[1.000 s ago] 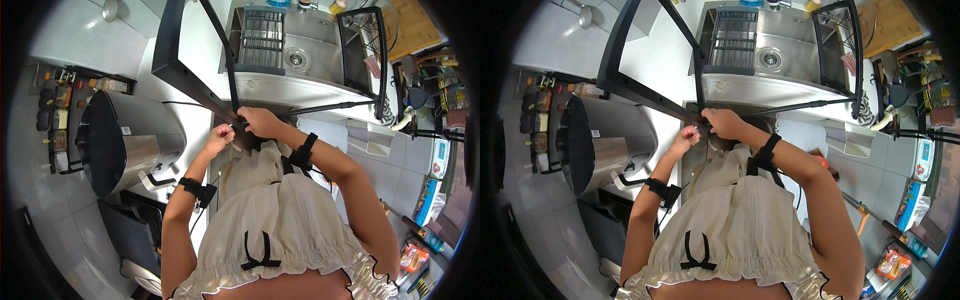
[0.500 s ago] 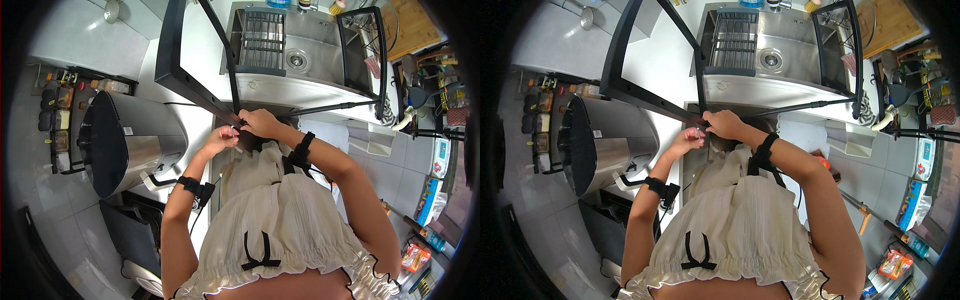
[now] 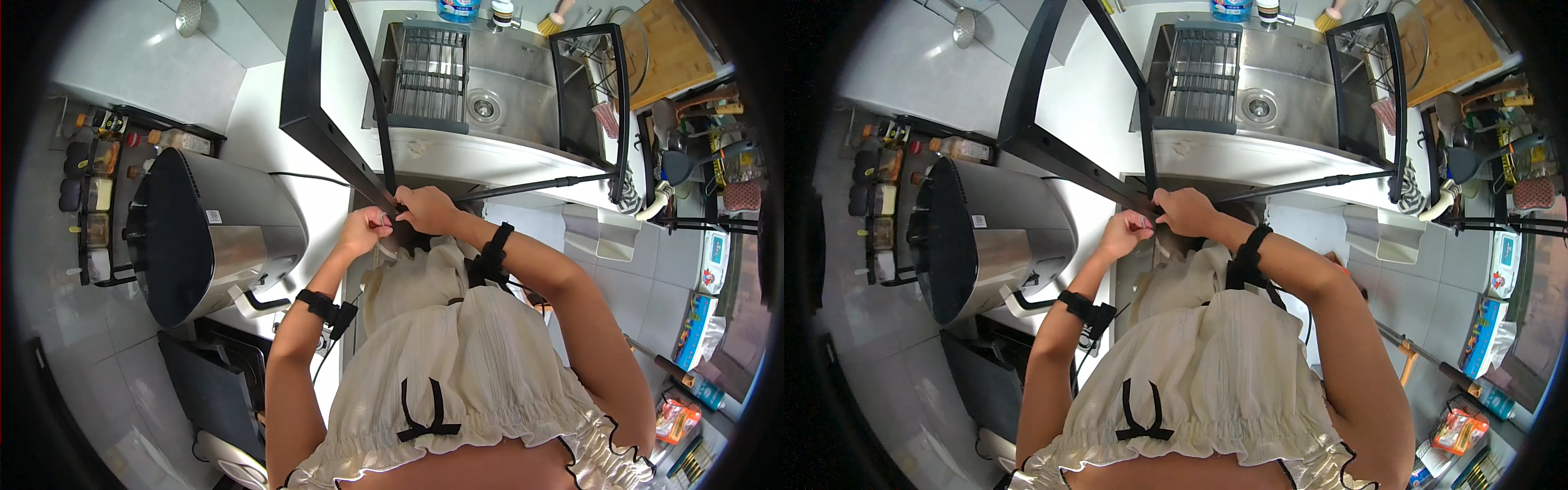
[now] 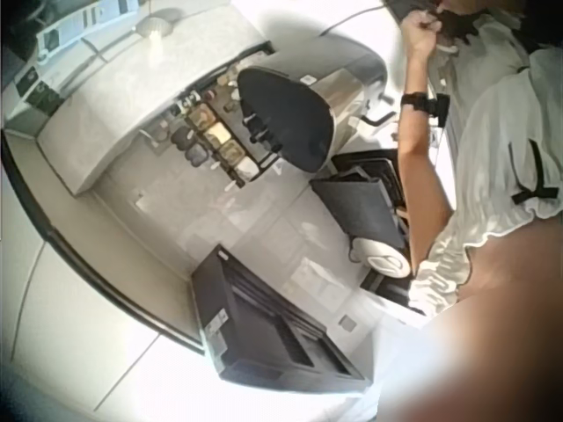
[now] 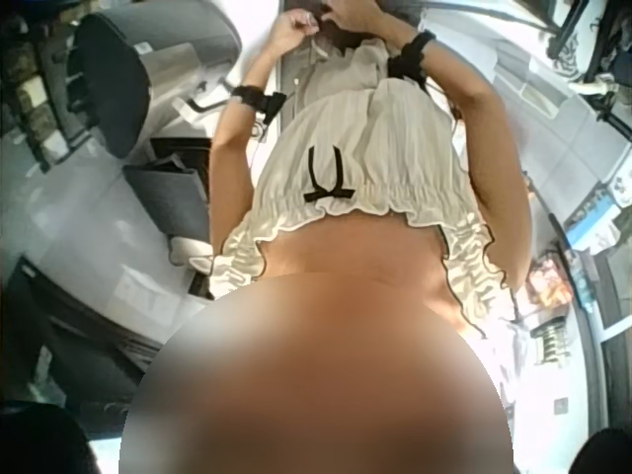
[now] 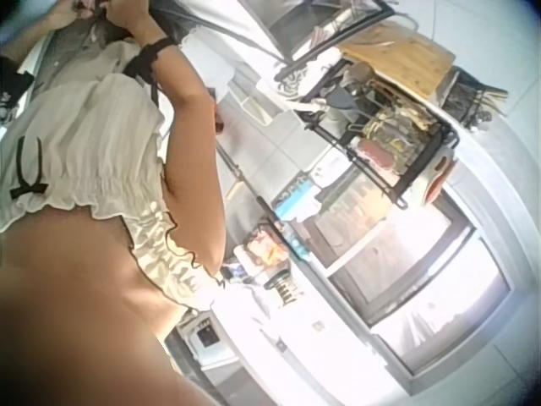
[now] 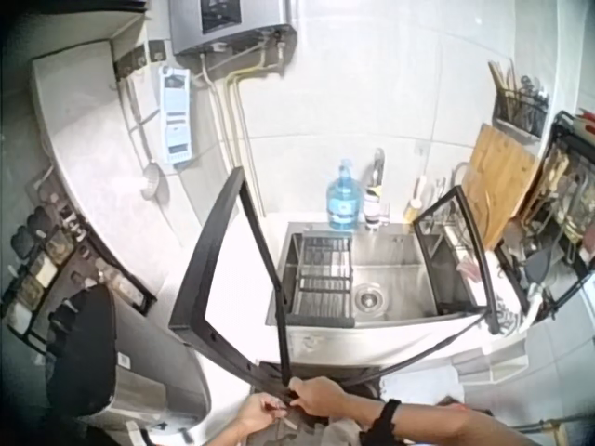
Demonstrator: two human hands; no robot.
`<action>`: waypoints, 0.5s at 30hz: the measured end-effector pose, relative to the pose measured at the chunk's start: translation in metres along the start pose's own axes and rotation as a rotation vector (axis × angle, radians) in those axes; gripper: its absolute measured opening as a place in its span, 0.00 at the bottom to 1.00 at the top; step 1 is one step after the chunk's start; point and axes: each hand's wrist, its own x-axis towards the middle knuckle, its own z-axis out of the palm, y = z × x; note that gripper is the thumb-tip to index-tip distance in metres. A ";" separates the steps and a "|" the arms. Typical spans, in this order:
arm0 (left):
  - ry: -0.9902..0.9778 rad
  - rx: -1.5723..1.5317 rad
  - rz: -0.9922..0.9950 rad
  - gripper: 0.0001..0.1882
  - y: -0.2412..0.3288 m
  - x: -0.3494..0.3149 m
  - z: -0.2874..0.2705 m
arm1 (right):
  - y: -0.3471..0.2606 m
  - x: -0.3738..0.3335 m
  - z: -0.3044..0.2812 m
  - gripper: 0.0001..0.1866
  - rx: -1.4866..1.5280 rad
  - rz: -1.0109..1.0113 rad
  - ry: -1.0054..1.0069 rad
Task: Assembling a black metal dish drying rack frame over a kitchen sink.
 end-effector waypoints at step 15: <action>0.371 0.733 0.657 0.11 0.010 0.004 0.010 | 0.004 0.003 -0.003 0.16 -0.042 0.024 -0.066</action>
